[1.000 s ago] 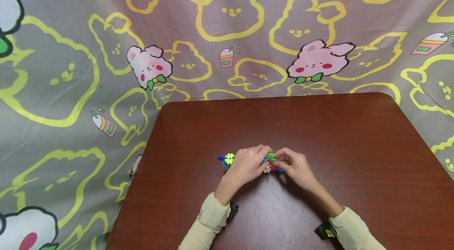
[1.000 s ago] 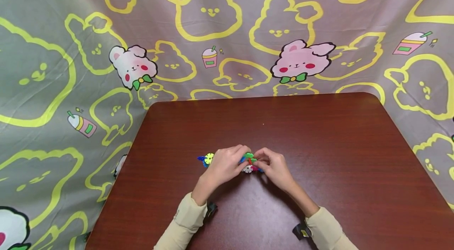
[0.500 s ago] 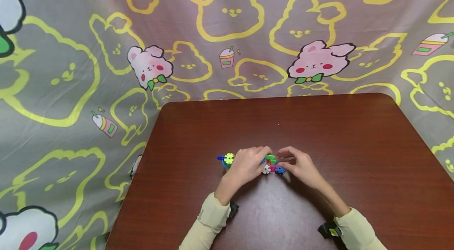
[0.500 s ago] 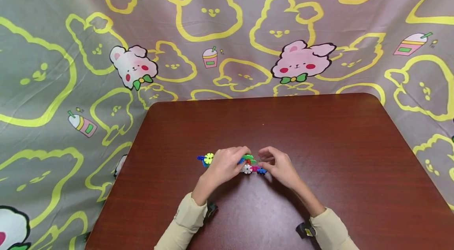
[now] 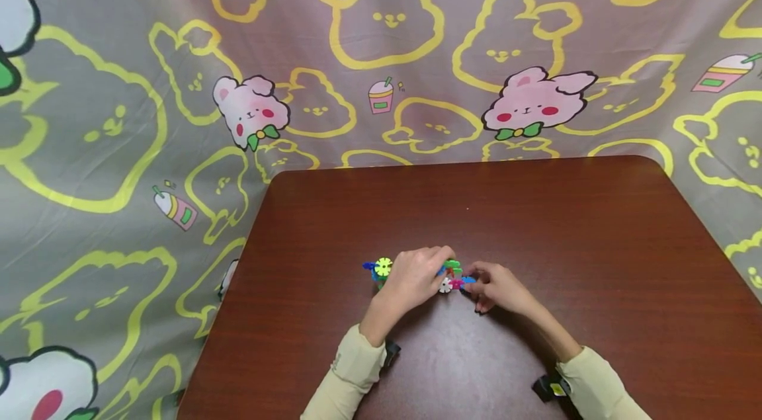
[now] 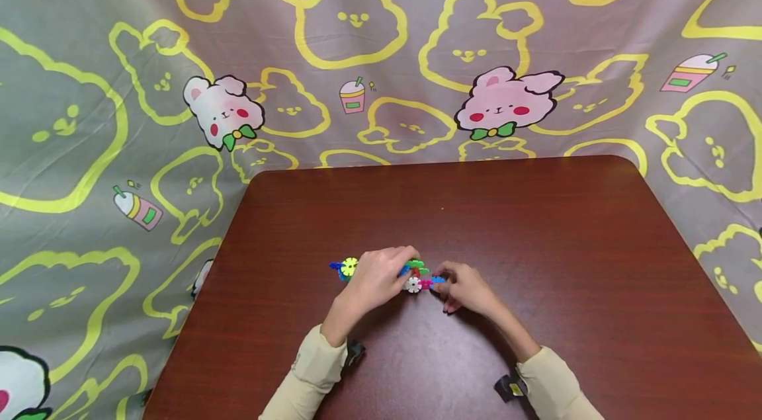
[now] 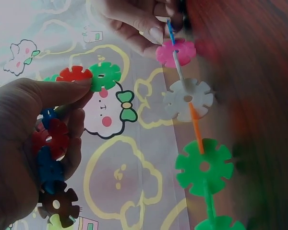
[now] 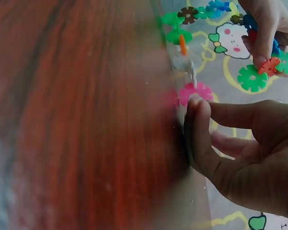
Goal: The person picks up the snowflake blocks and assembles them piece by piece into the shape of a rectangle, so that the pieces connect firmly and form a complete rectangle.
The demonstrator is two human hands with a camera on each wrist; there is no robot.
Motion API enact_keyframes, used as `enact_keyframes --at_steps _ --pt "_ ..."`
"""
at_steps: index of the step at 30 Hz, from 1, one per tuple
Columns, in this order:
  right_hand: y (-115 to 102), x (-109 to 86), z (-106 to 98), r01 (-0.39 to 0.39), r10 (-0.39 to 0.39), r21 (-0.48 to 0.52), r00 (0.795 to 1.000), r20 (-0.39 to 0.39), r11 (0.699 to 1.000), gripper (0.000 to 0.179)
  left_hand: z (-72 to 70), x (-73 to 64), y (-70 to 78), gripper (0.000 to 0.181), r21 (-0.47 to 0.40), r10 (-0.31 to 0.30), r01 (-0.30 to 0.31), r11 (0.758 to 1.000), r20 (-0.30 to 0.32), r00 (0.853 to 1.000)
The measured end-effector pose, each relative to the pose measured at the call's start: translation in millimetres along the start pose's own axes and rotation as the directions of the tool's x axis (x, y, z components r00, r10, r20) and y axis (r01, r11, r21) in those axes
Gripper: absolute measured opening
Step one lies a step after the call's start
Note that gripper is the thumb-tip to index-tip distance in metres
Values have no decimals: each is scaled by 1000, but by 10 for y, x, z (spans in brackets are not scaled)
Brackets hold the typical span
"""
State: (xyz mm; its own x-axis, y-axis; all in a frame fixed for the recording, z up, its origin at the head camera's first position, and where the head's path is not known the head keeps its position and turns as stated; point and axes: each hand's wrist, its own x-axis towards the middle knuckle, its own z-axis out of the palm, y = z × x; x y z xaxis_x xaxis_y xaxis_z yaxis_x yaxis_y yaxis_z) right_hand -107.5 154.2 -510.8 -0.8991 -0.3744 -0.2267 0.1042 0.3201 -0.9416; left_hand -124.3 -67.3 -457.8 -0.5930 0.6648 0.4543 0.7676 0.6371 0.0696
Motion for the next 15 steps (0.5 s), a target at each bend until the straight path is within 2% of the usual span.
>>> enact_keyframes --at_steps 3,9,15 --pt "-6 20 17 5 -5 40 1000 -8 999 16 0 -6 -3 16 -3 -4 4 1000 -2 1000" --pt "14 52 -5 2 -9 135 999 53 991 27 1 -11 -9 18 -5 -6 6 1000 0 1000" --pt "31 75 -34 -30 12 203 996 90 979 25 -21 -11 -4 17 -8 -10 10 1000 1 1000"
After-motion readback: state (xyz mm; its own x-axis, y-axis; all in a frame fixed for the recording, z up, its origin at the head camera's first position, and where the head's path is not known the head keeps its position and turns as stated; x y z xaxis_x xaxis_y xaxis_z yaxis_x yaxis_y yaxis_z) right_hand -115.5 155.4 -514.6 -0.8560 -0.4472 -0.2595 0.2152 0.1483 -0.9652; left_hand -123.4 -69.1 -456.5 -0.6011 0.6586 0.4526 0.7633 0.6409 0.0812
